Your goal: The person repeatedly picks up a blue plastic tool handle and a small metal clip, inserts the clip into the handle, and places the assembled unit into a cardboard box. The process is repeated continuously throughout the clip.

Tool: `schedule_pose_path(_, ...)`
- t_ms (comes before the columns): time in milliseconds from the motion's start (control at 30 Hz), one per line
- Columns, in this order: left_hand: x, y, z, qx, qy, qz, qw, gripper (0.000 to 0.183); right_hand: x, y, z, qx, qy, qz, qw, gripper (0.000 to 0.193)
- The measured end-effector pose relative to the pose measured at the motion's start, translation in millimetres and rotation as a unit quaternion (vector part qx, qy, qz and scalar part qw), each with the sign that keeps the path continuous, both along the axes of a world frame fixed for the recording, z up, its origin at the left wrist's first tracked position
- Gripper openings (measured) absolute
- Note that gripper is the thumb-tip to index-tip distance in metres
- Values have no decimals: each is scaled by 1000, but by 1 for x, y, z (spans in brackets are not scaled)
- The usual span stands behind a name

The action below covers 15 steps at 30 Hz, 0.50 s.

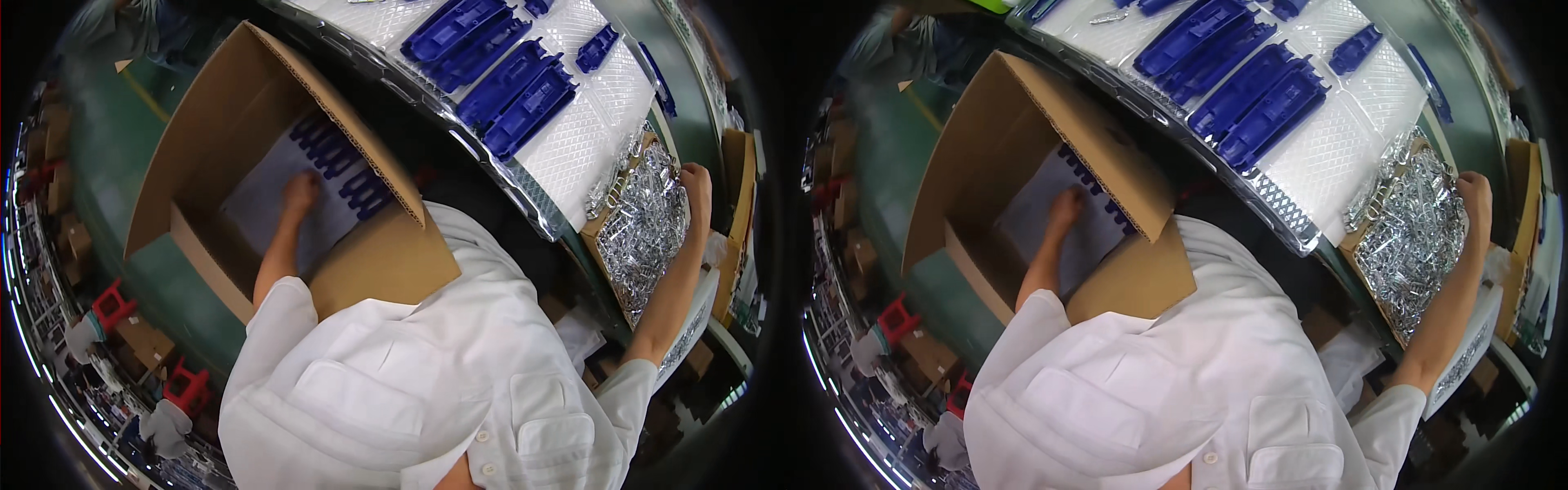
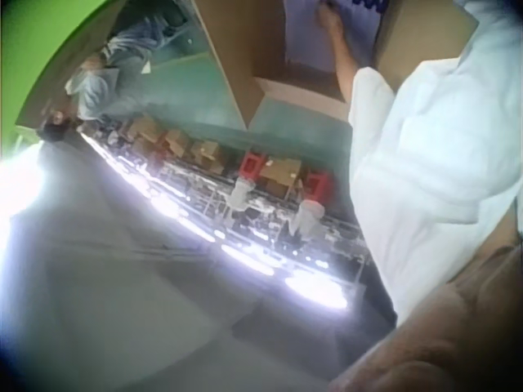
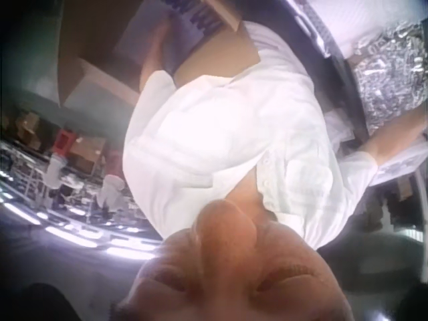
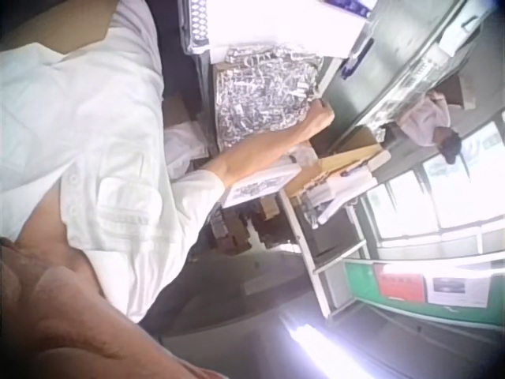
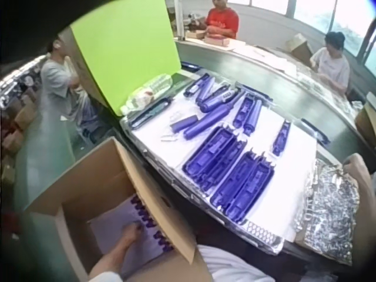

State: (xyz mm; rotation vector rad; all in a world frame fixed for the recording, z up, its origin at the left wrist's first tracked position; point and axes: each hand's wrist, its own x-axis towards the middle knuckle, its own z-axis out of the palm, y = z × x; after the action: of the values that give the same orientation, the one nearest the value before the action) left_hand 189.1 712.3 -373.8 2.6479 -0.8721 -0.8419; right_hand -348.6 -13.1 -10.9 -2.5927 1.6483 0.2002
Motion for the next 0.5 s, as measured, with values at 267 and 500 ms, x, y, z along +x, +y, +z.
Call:
schedule_pose_path(267,-38,-60,7,-59,-157,-127,978,26,-36,53,40,-162,-153,-31,974,36)
schedule_pose_path(500,-37,-23,43,-160,-48,-57,984,36,-7,227,88,-198,-360,-66,909,27)
